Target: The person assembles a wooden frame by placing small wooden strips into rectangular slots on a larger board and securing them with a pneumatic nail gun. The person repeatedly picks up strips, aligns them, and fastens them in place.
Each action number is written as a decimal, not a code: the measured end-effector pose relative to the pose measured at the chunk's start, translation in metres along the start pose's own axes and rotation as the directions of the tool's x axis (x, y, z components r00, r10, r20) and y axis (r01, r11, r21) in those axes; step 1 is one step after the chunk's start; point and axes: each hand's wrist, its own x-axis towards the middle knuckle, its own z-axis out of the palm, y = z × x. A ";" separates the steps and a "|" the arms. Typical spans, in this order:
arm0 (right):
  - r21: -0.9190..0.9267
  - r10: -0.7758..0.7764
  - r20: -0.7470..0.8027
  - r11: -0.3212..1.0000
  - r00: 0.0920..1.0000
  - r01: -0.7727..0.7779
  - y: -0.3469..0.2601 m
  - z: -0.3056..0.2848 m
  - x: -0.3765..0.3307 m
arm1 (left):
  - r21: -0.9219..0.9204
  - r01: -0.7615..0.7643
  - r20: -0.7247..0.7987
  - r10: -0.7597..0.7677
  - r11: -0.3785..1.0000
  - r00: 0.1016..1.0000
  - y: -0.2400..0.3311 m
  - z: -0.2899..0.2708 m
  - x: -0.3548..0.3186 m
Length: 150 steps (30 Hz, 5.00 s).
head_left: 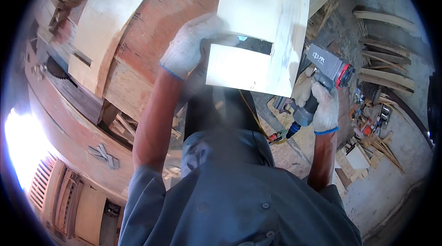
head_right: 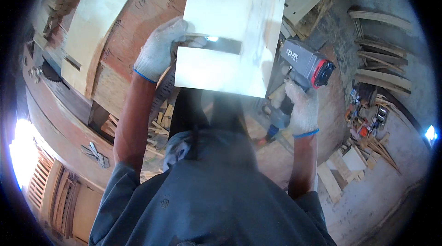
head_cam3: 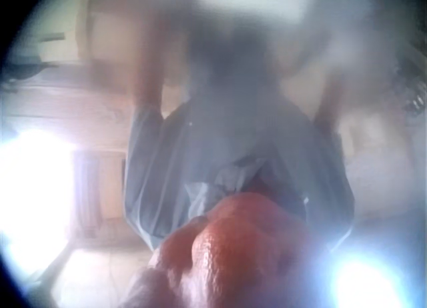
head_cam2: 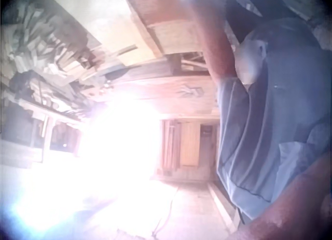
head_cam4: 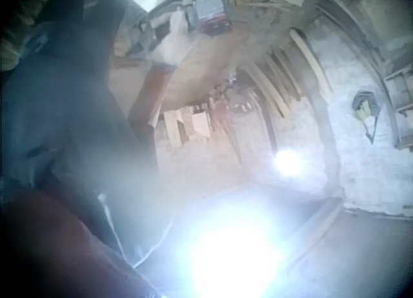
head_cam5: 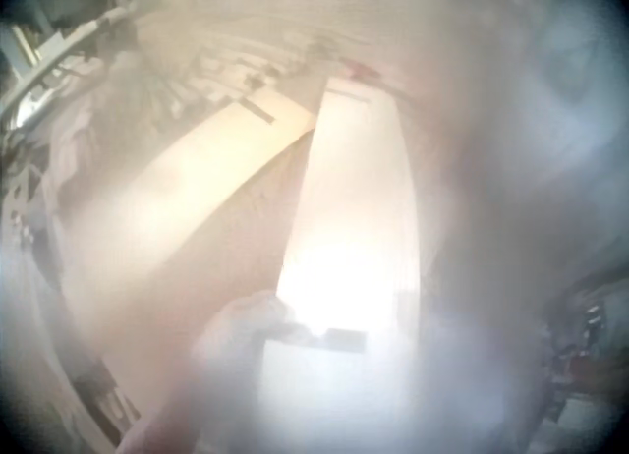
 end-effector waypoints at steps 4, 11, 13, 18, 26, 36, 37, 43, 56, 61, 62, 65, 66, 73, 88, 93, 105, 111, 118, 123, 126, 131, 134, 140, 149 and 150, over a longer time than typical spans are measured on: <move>0.014 0.026 0.002 1.000 1.000 -0.026 -0.002 0.002 -0.003 | 0.221 -0.105 0.008 0.105 0.970 0.994 0.007 0.004 -0.013; 0.035 0.037 0.017 0.999 0.999 -0.038 0.002 0.000 -0.010 | 0.027 -0.032 0.056 0.031 0.999 0.998 0.005 0.007 -0.010; 0.038 0.052 -0.014 0.998 0.999 -0.051 -0.001 0.003 -0.012 | -0.050 -0.016 0.070 0.019 0.999 0.997 0.004 0.002 -0.009; 0.091 0.074 -0.032 0.993 0.997 -0.071 -0.005 -0.004 -0.019 | -0.042 -0.045 0.065 0.048 0.998 0.997 0.008 0.006 -0.011; -0.031 0.009 -0.046 0.999 0.999 -0.010 -0.032 0.003 -0.019 | -0.063 -0.074 0.072 0.079 0.995 0.994 -0.004 -0.010 -0.004; -0.138 0.026 -0.091 0.990 0.996 -0.039 -0.053 0.001 -0.031 | -0.131 -0.092 0.135 0.110 0.987 0.985 -0.009 -0.018 -0.001; -0.155 0.027 -0.074 0.987 0.997 -0.038 -0.055 0.001 -0.031 | -0.139 -0.091 0.148 0.111 0.986 0.983 -0.011 -0.020 0.001; -0.230 -0.010 -0.007 0.973 1.000 0.008 -0.067 0.011 -0.024 | -0.031 -0.154 0.166 0.157 0.988 0.973 -0.013 -0.018 0.002; -0.238 0.060 0.064 0.970 0.996 -0.043 -0.078 0.009 -0.020 | -0.111 -0.102 0.190 0.122 0.989 0.974 -0.013 -0.020 0.002; -0.190 0.115 0.105 0.977 0.988 -0.094 -0.083 0.013 -0.017 | -0.113 -0.138 0.189 0.158 0.984 0.969 -0.019 -0.023 0.004; -0.189 0.109 0.125 0.978 0.986 -0.085 -0.083 0.014 -0.016 | -0.107 -0.133 0.192 0.151 0.985 0.970 -0.019 -0.024 0.003; -0.197 0.104 0.145 0.978 0.984 -0.075 -0.086 0.014 -0.015 | -0.100 -0.125 0.188 0.142 0.987 0.972 -0.017 -0.021 0.001; -0.205 0.107 0.122 0.975 0.987 -0.080 -0.086 0.019 -0.015 | -0.100 -0.130 0.184 0.147 0.987 0.972 -0.018 -0.022 0.001; -0.222 0.204 0.212 0.962 0.956 -0.157 -0.091 0.023 -0.007 | -0.101 -0.130 0.143 0.144 0.986 0.979 -0.013 -0.008 -0.004; -0.180 0.213 0.283 0.969 0.935 -0.166 -0.119 0.037 -0.002 | -0.189 -0.083 0.165 0.115 0.978 0.980 -0.009 0.017 0.000; -0.187 0.218 0.297 0.968 0.930 -0.168 -0.125 0.042 0.002 | -0.190 -0.083 0.180 0.118 0.978 0.977 -0.006 0.020 -0.004; -0.279 0.223 0.284 0.950 0.932 -0.142 -0.131 0.061 0.008 | -0.199 -0.081 0.162 0.114 0.977 0.980 -0.005 0.019 -0.005; -0.344 0.290 0.243 0.918 0.926 -0.197 -0.132 0.065 0.016 | -0.243 -0.059 0.193 0.108 0.968 0.975 -0.006 0.013 -0.004; -0.239 0.302 0.267 0.941 0.915 -0.241 -0.130 0.064 0.018 | -0.199 -0.079 0.074 0.095 0.977 0.993 -0.004 0.020 -0.006; -0.291 0.293 0.298 0.934 0.909 -0.206 -0.129 0.062 0.020 | 0.031 -0.011 -0.142 0.015 0.999 0.990 -0.005 0.027 -0.006; -0.306 0.298 0.275 0.928 0.914 -0.211 -0.123 0.063 0.020 | 0.182 0.019 -0.170 0.013 0.983 0.985 0.000 0.026 -0.006; -0.353 0.303 0.256 0.913 0.918 -0.203 -0.118 0.066 0.018 | 0.397 -0.093 -0.097 0.142 0.913 0.985 0.002 0.021 -0.007; -0.427 0.282 0.232 0.889 0.931 -0.163 -0.122 0.074 0.017 | 0.620 -0.321 0.065 0.360 0.716 0.931 -0.002 0.005 0.000; -0.396 0.274 0.174 0.899 0.946 -0.187 -0.122 0.081 0.012 | 0.100 0.082 -0.201 -0.061 0.992 0.978 -0.012 -0.010 0.008; -0.430 0.281 0.211 0.887 0.936 -0.169 -0.123 0.077 0.014 | 0.624 0.030 -0.177 0.104 0.781 0.979 0.003 0.038 0.013; -0.436 0.273 0.216 0.886 0.938 -0.158 -0.123 0.076 0.014 | 0.630 0.015 -0.167 0.117 0.777 0.979 0.004 0.038 0.014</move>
